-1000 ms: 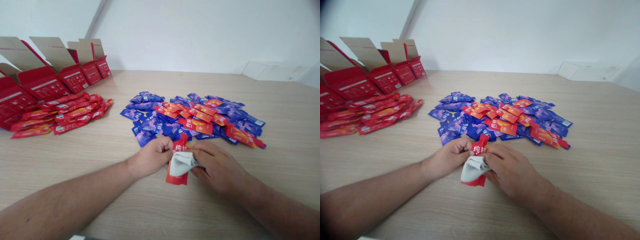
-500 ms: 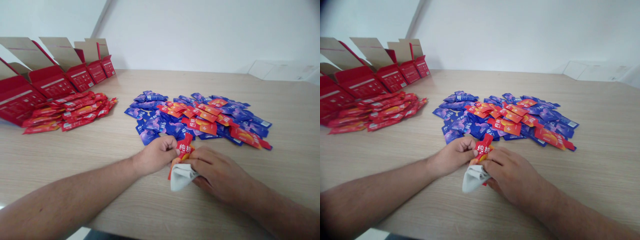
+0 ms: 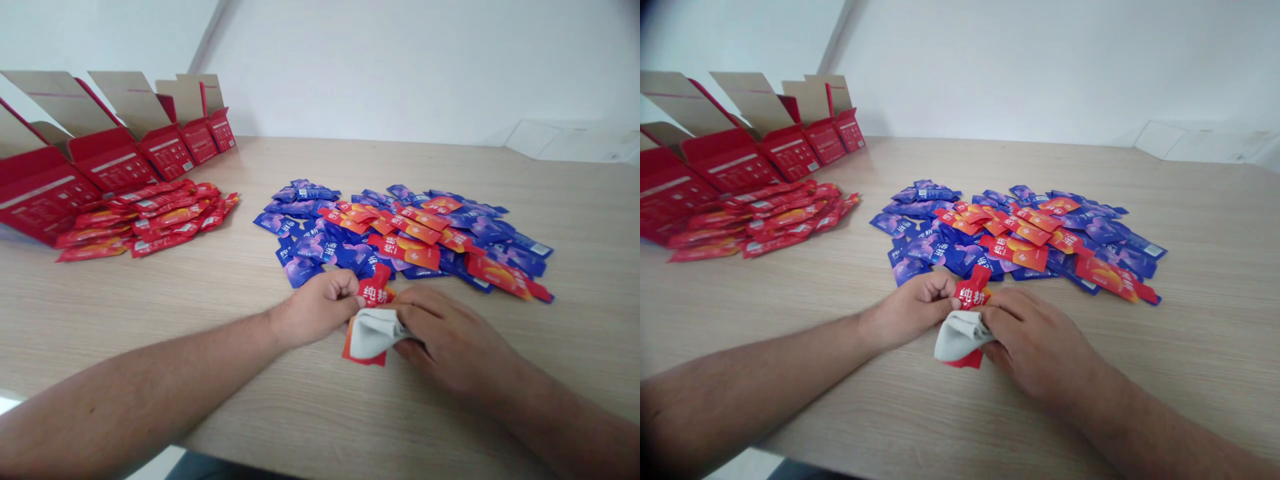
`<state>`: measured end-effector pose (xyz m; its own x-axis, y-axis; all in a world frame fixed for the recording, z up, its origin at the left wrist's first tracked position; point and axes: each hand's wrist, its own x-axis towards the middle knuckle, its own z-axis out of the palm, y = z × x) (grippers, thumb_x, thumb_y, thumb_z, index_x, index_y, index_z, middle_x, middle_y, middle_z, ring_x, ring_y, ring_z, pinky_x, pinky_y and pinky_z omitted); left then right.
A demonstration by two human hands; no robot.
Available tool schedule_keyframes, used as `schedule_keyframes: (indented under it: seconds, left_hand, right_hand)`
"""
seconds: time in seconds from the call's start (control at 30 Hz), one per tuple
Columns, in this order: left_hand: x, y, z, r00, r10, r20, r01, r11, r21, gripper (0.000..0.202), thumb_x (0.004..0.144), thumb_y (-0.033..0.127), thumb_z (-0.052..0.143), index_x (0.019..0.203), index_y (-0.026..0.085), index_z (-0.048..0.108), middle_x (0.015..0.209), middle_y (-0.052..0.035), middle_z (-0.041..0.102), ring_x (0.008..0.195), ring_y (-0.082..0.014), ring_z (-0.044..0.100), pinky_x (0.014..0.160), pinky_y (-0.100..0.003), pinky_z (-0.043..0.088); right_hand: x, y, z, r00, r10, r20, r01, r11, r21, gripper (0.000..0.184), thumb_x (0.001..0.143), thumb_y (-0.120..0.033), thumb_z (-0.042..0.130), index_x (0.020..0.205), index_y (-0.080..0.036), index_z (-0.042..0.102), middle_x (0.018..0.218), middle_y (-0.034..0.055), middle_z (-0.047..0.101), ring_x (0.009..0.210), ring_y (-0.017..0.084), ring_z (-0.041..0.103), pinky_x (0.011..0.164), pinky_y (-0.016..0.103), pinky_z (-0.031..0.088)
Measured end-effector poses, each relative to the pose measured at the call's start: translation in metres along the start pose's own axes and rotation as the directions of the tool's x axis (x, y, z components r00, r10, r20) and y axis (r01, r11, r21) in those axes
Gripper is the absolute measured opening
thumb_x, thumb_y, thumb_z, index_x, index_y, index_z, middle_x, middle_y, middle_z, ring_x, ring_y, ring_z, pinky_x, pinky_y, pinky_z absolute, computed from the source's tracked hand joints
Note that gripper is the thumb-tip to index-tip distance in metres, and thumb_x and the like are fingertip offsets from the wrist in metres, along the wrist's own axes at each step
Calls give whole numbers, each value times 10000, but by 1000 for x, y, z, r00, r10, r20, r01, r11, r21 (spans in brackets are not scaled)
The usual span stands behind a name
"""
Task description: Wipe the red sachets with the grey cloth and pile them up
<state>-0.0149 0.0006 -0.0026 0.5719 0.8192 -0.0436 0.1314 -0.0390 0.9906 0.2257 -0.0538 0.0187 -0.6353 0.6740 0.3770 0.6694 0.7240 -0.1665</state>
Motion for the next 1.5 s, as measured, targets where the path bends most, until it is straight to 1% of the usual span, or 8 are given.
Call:
schedule_keyframes:
  seconds: [0.13,0.3,0.5,0.7,0.9,1.1,1.3,1.5]
  left_hand:
    - [0,1,0,1000,-6,4,6,1000,4,286,933,400,690,832,172,549,727,28,558,634,-98,494,598,-241,395]
    - [0,0,0,1000,0,-3,0,1000,24,291,931,401,691,821,174,546,730,29,549,636,-97,455,586,-243,357]
    - [0,1,0,1000,-26,1,26,1000,-8,326,917,443,712,836,173,548,733,25,573,636,-99,493,595,-236,390]
    - [1,0,-2,1000,-5,3,5,999,40,297,918,409,701,820,173,549,724,33,546,630,-95,455,587,-236,355]
    - [0,1,-2,1000,-8,5,8,999,35,273,930,388,685,835,172,548,736,28,557,643,-101,479,606,-247,388]
    - [0,-3,-2,1000,8,4,-8,998,63,248,930,365,670,825,176,547,728,35,540,645,-99,448,599,-247,364]
    - [1,-1,-2,1000,3,0,-3,998,55,265,919,377,693,822,175,552,740,32,554,650,-99,469,607,-241,380]
    - [0,-1,-2,1000,2,3,-2,998,63,245,935,369,659,829,180,545,724,38,536,630,-98,445,579,-241,345]
  right_hand:
    - [2,2,-1,998,58,-31,-59,997,-41,51,941,-183,645,989,-195,658,1048,110,720,957,268,698,828,403,600]
    - [2,-5,-1,994,-58,89,52,996,68,200,935,-115,613,1102,-210,669,1115,78,736,1038,265,699,920,436,592]
    - [2,2,-2,998,59,-10,-59,998,-21,91,933,-155,639,1019,-179,653,1086,122,719,988,280,693,858,429,602]
    - [2,-5,-2,995,-47,87,41,997,67,168,925,-119,638,1064,-208,668,1072,73,728,1025,268,697,921,436,594]
    - [2,3,-1,996,81,-35,-82,996,-33,35,944,-188,660,969,-186,636,1049,124,708,961,285,686,827,427,600]
    - [3,-5,-2,994,-49,94,42,996,78,226,902,-106,661,1097,-218,659,1100,70,732,1044,266,700,936,432,587]
    - [3,3,-1,997,75,-15,-75,997,-14,104,911,-167,693,992,-191,633,1032,104,707,958,273,688,843,410,588]
    - [4,-4,-2,996,-26,91,19,997,79,129,923,-133,655,1028,-209,648,1071,76,722,995,260,690,882,412,581]
